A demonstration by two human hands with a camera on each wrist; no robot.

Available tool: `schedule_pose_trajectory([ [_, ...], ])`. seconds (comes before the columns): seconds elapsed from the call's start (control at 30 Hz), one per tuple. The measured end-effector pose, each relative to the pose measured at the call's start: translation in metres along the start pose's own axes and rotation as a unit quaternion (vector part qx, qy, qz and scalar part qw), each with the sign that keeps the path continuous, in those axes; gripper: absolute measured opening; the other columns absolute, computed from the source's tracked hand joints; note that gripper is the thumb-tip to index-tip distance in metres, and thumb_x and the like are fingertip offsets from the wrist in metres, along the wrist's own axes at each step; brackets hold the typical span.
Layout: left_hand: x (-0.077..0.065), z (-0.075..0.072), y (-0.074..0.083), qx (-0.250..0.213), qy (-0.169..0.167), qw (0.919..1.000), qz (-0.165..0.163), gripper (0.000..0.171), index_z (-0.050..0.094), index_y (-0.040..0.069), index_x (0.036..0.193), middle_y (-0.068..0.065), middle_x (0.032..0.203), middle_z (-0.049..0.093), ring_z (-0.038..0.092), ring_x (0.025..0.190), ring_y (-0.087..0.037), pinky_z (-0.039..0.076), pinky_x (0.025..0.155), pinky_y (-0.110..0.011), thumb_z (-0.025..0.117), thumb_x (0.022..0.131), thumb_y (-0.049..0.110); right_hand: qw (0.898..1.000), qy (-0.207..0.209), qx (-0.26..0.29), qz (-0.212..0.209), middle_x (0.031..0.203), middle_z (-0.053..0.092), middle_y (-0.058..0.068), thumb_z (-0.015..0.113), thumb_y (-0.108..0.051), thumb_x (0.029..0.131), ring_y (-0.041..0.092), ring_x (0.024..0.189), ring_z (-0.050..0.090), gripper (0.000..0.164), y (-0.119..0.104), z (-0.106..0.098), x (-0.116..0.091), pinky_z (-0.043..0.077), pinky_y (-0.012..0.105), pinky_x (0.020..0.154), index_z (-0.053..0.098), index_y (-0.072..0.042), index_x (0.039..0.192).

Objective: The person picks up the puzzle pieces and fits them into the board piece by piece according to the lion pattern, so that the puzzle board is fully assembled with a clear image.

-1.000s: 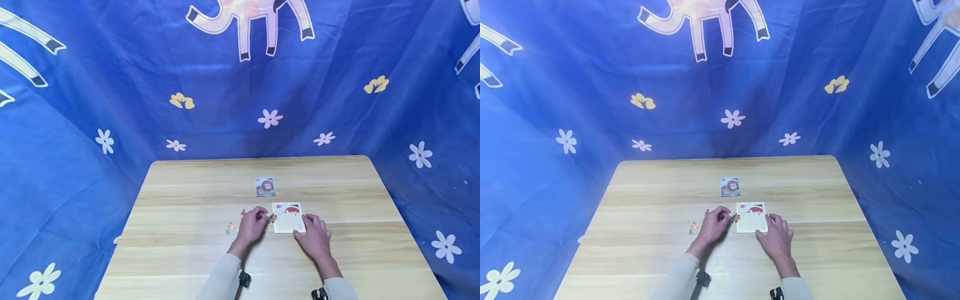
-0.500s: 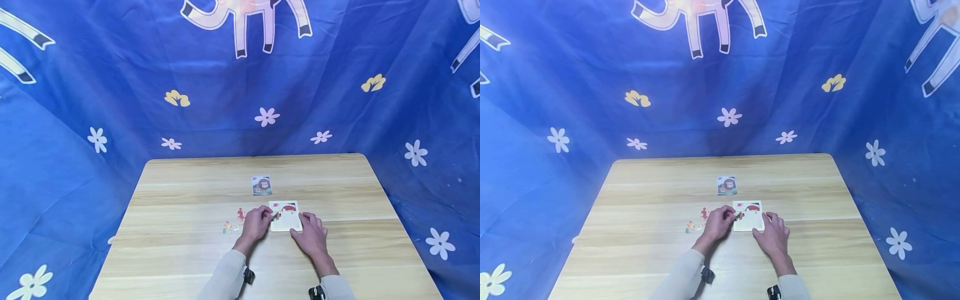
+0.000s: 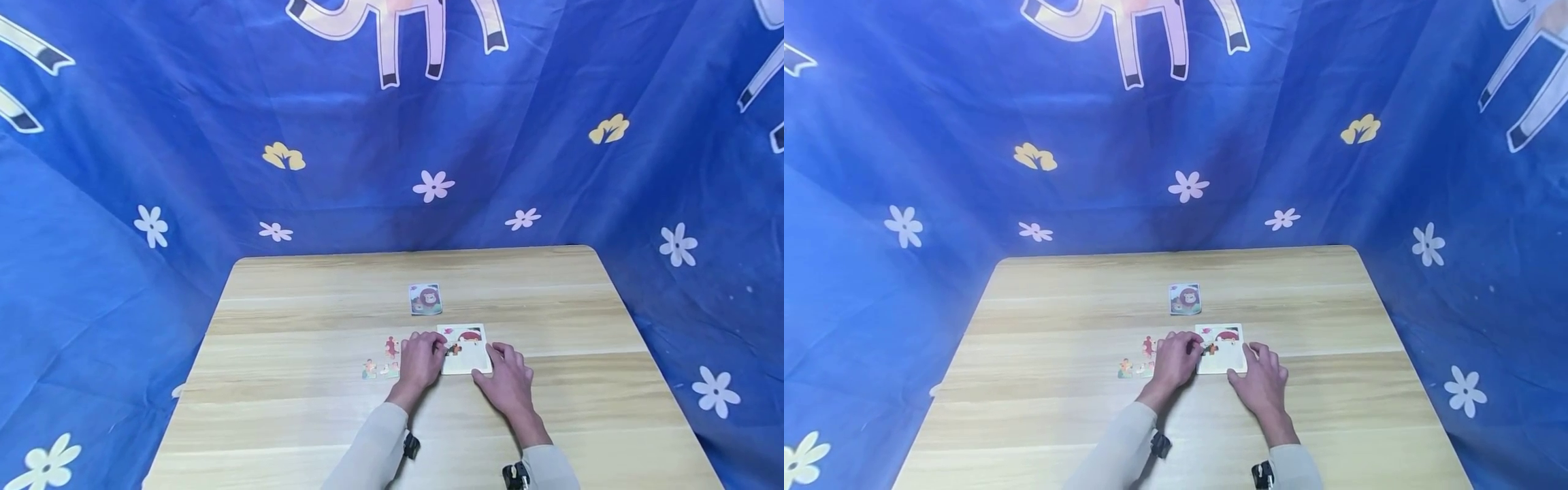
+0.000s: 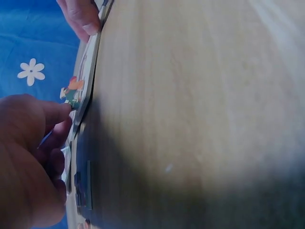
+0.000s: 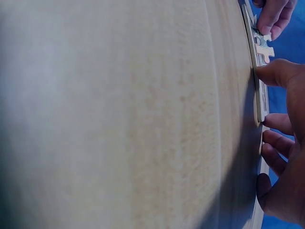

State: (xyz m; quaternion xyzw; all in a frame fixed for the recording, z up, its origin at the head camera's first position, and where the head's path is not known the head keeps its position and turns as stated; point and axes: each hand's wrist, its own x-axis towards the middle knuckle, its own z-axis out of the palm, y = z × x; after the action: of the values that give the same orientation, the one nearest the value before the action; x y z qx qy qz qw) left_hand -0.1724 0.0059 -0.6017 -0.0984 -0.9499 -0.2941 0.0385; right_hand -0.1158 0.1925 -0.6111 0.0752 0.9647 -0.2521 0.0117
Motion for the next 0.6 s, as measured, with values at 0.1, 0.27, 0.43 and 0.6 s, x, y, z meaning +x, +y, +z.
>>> schedule_pose_trajectory([
  [0.1, 0.0007, 0.0009, 0.0, 0.009, -0.002, 1.0, -0.002, 0.011, 0.072, 0.024, 0.096, 0.008, 0.092, 0.072, 0.053, 0.079, -0.012, 0.036, 0.077, -0.031, 0.068, 0.086, 0.025, 1.0, 0.0, -0.001, 0.0, 0.142, 0.046, 0.008, 0.069, -0.048, 0.079, 0.031, 0.128, 0.039, 0.073, 0.0003, -0.0001, 0.0007, 0.032, 0.052, 0.09, 0.051, -0.01, 0.139],
  [0.27, 0.0013, 0.0018, 0.0007, 0.026, -0.012, 0.9996, -0.006, 0.013, 0.071, 0.024, 0.098, 0.006, 0.094, 0.068, 0.052, 0.084, -0.014, 0.034, 0.081, -0.036, 0.068, 0.086, 0.027, 1.0, 0.001, 0.0, -0.002, 0.141, 0.046, 0.008, 0.068, -0.049, 0.079, 0.031, 0.127, 0.039, 0.073, 0.0002, -0.0005, 0.0005, 0.032, 0.051, 0.09, 0.051, -0.01, 0.139],
  [0.43, 0.0006, 0.0042, 0.0008, 0.041, -0.008, 0.9991, -0.006, 0.012, 0.071, 0.023, 0.097, 0.005, 0.097, 0.066, 0.051, 0.087, -0.015, 0.032, 0.079, -0.038, 0.068, 0.086, 0.026, 1.0, 0.005, 0.002, -0.006, 0.141, 0.047, 0.008, 0.068, -0.048, 0.08, 0.031, 0.126, 0.04, 0.072, 0.0004, -0.0009, 0.0006, 0.032, 0.05, 0.089, 0.052, -0.01, 0.139],
  [0.6, 0.0002, 0.0063, 0.0011, 0.055, -0.006, 0.9985, -0.005, 0.012, 0.071, 0.024, 0.097, 0.005, 0.098, 0.065, 0.051, 0.089, -0.016, 0.031, 0.08, -0.038, 0.066, 0.086, 0.026, 1.0, 0.008, 0.006, -0.008, 0.14, 0.048, 0.008, 0.068, -0.048, 0.079, 0.031, 0.126, 0.04, 0.072, 0.0013, -0.0004, 0.0011, 0.032, 0.05, 0.089, 0.052, -0.01, 0.138],
])
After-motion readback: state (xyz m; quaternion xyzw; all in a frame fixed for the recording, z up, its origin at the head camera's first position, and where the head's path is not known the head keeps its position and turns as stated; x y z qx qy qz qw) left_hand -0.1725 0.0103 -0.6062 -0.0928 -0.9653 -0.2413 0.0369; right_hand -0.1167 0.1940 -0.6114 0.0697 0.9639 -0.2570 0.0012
